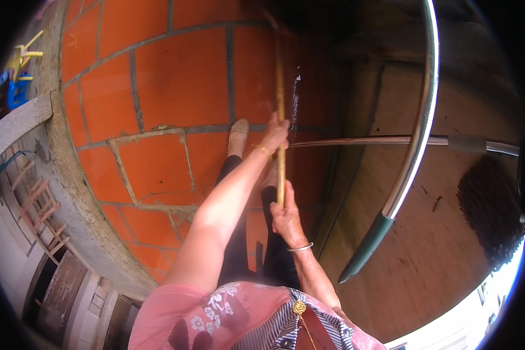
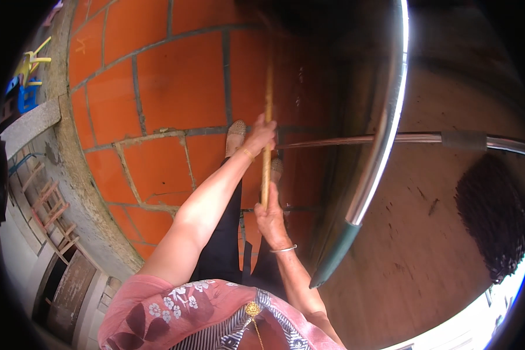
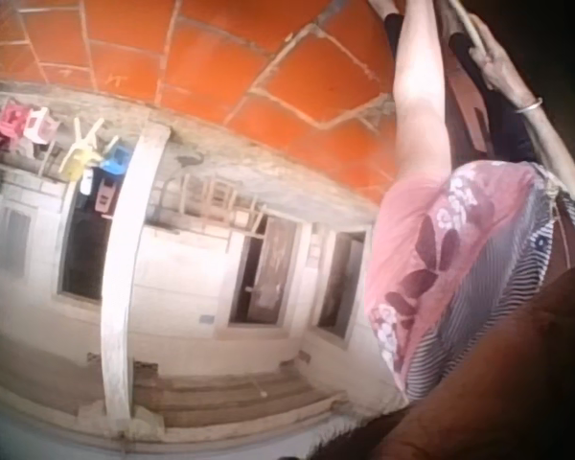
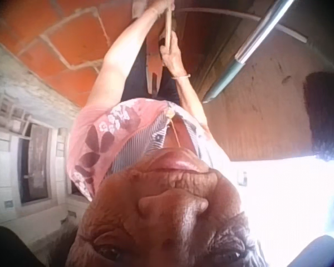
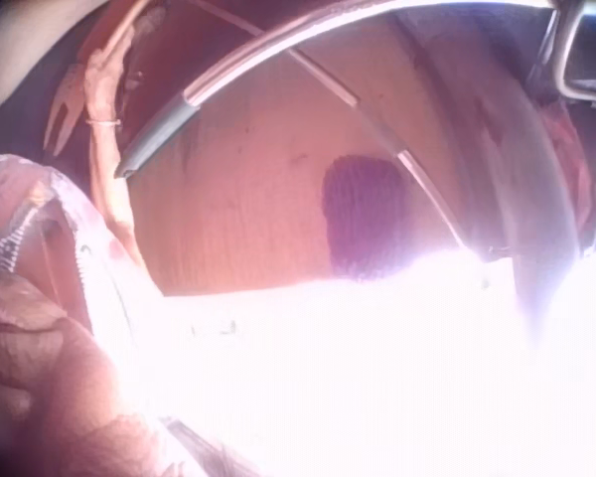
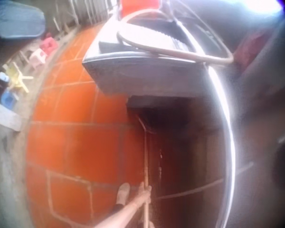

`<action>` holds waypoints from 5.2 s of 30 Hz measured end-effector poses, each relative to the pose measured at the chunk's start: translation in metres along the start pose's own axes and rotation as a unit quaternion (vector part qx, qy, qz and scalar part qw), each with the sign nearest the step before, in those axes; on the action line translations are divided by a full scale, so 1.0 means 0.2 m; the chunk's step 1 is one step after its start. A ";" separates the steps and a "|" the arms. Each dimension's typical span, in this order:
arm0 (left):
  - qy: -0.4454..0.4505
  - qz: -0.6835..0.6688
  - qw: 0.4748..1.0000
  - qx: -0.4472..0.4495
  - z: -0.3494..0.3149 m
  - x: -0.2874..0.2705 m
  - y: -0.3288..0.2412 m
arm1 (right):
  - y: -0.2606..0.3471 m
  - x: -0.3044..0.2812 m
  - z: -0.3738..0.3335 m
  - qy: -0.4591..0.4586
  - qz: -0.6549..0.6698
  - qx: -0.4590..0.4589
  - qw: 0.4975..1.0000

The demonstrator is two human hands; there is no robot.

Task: The person cleans a tiled terrace by first filling a red bucket with water from a hose. They then use a long-handled brush to scrub the wet floor and rinse the area with the hose.

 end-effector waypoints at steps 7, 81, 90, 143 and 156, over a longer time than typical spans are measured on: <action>-0.049 -0.145 0.987 0.058 -0.20 -0.22 -0.07 | 0.19 -0.04 -0.11 0.069 -0.051 -0.043 0.995; 0.015 0.160 0.985 -0.060 -0.78 0.42 0.37 | -0.10 0.16 -0.94 0.072 0.327 0.152 0.930; -0.220 -0.099 0.967 0.088 -1.06 -0.18 0.48 | -0.06 0.35 -0.90 0.276 0.174 0.111 0.939; -0.253 -0.522 0.813 -0.037 -1.68 -1.19 0.76 | 0.66 1.44 -0.39 0.426 -0.185 0.347 0.814; 0.105 -0.355 0.919 0.137 -0.21 -1.29 -1.32 | 2.22 1.03 0.23 0.184 -0.362 0.137 0.903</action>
Point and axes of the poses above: each hand's wrist, its own z-axis towards the middle knuckle, its own x-axis out of the palm, y = z × x, the point moved 7 cm from there along z, towards the middle knuckle, and after that the axes turned 13 degrees about y, right-handed, at the moved point
